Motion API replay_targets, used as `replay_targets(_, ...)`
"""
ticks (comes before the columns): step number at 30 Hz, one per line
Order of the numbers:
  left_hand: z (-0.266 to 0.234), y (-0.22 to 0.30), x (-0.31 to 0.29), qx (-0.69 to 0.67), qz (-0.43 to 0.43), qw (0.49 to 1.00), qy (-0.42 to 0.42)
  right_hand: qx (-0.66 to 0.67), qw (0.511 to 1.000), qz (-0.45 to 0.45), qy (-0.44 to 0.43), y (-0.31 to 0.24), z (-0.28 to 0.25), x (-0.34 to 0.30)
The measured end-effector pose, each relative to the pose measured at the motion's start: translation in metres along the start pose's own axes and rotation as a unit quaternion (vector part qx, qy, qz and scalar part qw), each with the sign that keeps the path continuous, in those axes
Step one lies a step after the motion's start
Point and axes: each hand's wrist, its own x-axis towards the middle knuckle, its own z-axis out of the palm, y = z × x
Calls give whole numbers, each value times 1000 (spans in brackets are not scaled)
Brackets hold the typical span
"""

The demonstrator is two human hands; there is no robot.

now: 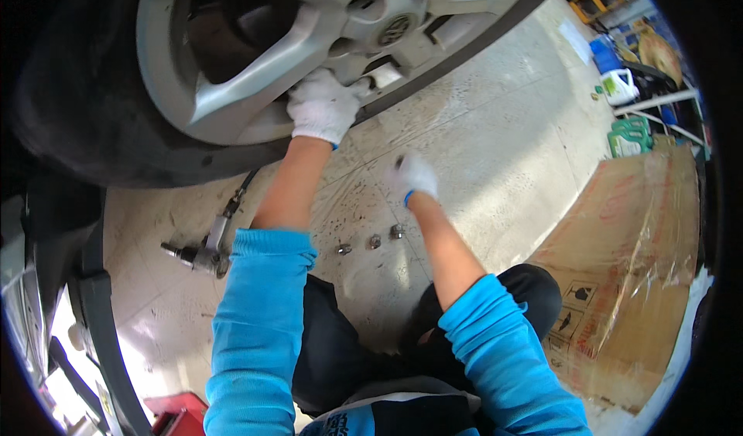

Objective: The person retrieves a tire, lifts it onto the wheel hub of a raised white car, and secures it by hand-tightening and then using an impact wrench to fasten the lug nuts.

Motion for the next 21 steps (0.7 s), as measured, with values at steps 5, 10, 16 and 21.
replay_targets(5,2,-1,2,27,-11,1000,-9,-99,979,35,-172,54,91,-43)
replay_targets(10,12,-11,7,58,-3,997,45,-19,993,99,-61,51,102,-70)
replay_targets(16,22,-13,12,65,28,996,60,-123,968,128,-179,102,112,-52)
replay_targets(21,16,-12,14,81,14,995,59,9,959,278,-56,119,140,-71)
